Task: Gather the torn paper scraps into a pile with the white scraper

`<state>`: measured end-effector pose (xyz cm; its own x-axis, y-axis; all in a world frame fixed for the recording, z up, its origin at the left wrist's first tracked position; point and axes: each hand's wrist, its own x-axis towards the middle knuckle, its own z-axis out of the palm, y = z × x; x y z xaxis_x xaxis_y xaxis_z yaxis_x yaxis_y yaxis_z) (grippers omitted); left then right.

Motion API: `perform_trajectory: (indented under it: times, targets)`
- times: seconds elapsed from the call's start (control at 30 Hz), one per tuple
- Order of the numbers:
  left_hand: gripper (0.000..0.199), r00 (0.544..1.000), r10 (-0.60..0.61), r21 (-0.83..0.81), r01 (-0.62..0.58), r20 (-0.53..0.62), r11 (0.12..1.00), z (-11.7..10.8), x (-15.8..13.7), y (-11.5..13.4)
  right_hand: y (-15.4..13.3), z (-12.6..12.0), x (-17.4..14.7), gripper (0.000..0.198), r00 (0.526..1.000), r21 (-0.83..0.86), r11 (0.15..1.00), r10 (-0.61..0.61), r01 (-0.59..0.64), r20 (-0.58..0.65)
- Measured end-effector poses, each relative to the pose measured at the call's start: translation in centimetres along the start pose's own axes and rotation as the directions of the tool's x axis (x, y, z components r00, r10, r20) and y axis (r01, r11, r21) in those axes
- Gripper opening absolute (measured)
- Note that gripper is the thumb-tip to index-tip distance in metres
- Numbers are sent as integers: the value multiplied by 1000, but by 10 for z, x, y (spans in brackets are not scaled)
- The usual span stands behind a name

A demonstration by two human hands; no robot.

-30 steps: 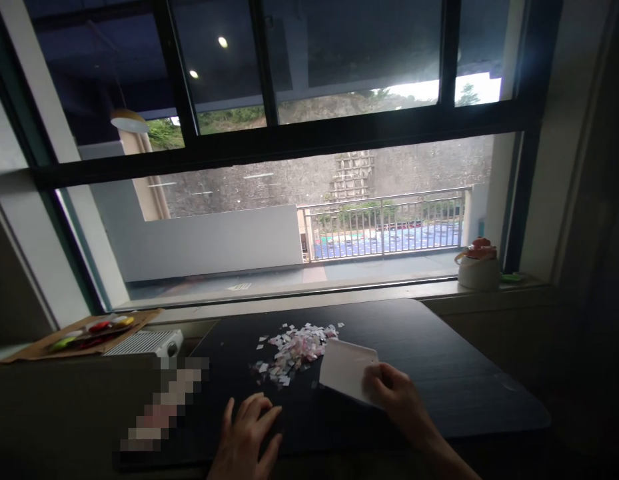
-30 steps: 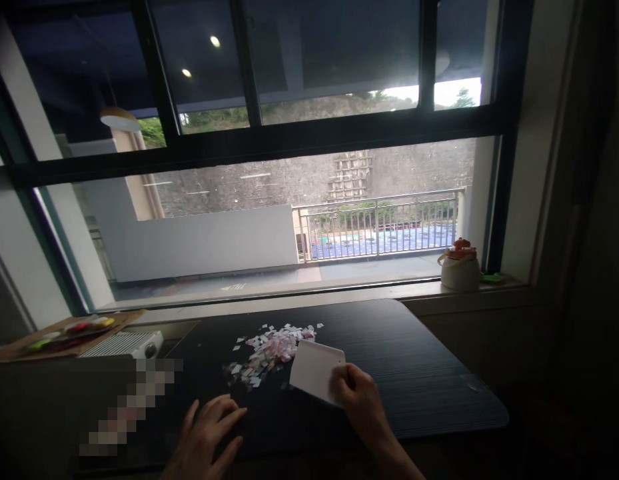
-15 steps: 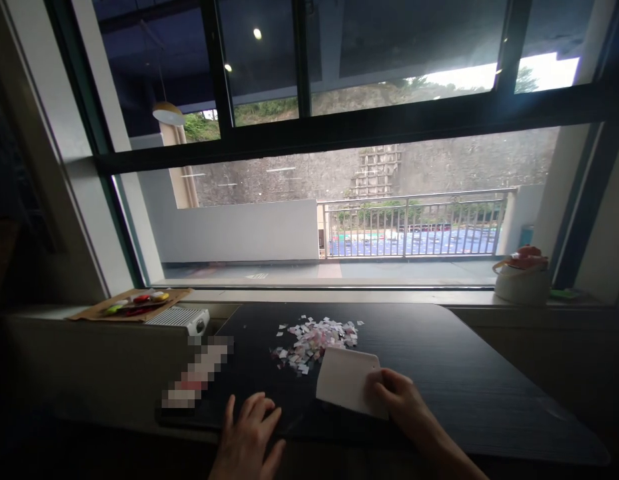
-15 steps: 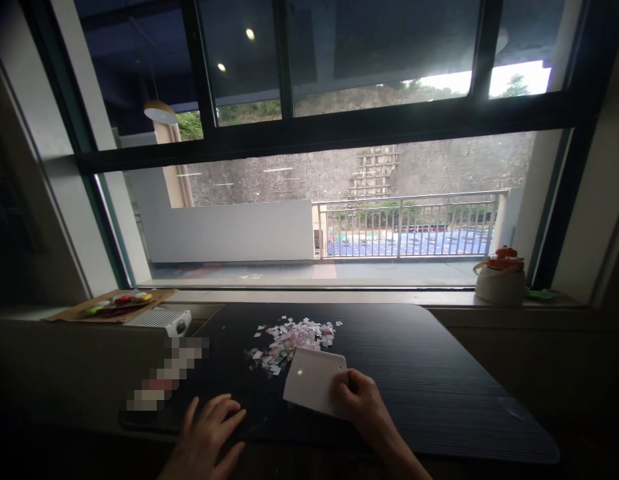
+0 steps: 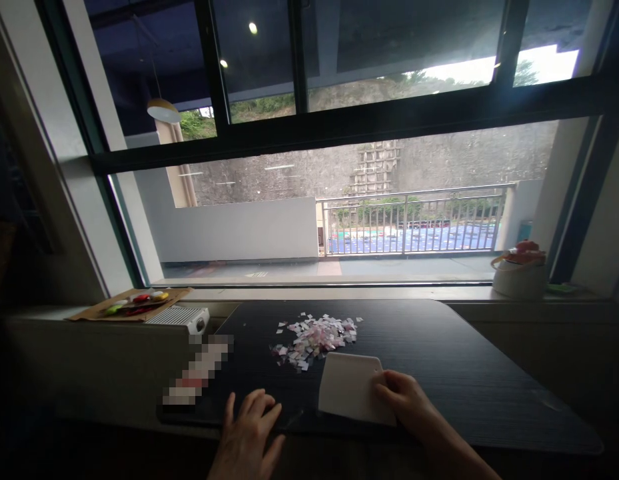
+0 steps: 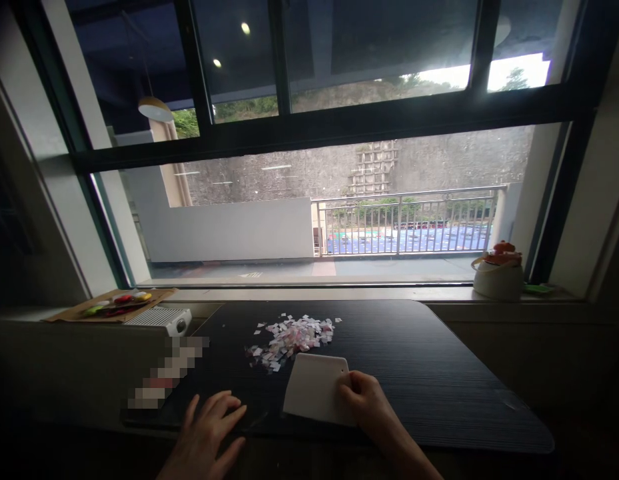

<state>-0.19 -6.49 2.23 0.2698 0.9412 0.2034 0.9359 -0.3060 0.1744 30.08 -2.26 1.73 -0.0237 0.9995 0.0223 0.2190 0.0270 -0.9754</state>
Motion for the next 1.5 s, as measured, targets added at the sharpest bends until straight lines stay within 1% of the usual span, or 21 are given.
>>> perform_trajectory:
  times: [0.13,0.2,0.3,0.4,0.43,0.5,0.57,0.63,0.73,0.83,0.9,0.93,0.97,1.03,1.17,1.33,1.43,1.5]
  targets:
    - [40,1000,14,0,-14,-11,1000,1,0,-1,2,4,-3,28,997,63,998,24,-29,80]
    - [40,1000,11,-6,-11,-9,1000,2,0,-2,3,5,-5,29,995,92,995,27,-36,95]
    - [40,1000,-3,-11,3,8,1000,1,-1,-1,0,3,-9,28,995,140,989,24,-37,97]
    - [40,1000,-3,-16,3,24,1000,-2,-2,1,-4,-4,-9,29,994,179,982,36,-55,105]
    - [41,1000,-2,-16,3,27,1000,-3,-2,1,-4,-6,-8,30,994,178,982,44,-61,97]
    - [41,1000,-4,-13,4,29,1000,-3,-2,2,-4,-8,-5,31,998,161,985,53,-59,42]
    - [41,1000,-8,-5,9,28,1000,-3,-1,2,-5,-3,-2,32,999,131,991,16,-11,-38]
    - [41,1000,-13,3,13,24,1000,-1,0,2,-9,7,3,31,992,105,990,-80,91,-100]
    - [40,1000,-5,3,5,23,1000,1,0,0,-22,31,13,28,964,11,968,-250,252,-86]
    - [38,999,11,-11,-10,36,1000,0,0,-2,-37,53,24,25,907,-209,896,-414,392,-71]
    - [38,999,12,-9,-11,43,1000,-1,0,-3,-45,59,28,23,867,-335,825,-496,455,-43]
    - [39,999,13,-6,-13,44,1000,-1,0,-4,-48,59,28,22,856,-383,796,-517,470,-23]
    - [39,999,18,-6,-18,45,1000,0,0,-4,-51,57,27,22,852,-425,772,-524,473,-3]
    - [39,999,25,-9,-24,31,1000,2,0,-4,-56,48,19,21,860,-493,743,-511,453,20]
    - [40,1000,0,-3,0,-22,1000,9,0,-3,-66,31,0,22,877,-540,735,-480,411,14]
    - [40,1000,17,-12,-17,-8,1000,9,-1,-4,-67,32,-3,23,898,-528,750,-436,398,57]
    - [41,1000,8,-1,-8,18,1000,7,-2,-6,-65,31,-5,21,901,-571,736,-433,363,15]
    - [39,1000,1,10,-1,7,1000,7,-2,-7,-64,27,-9,21,897,-576,737,-442,354,-14]
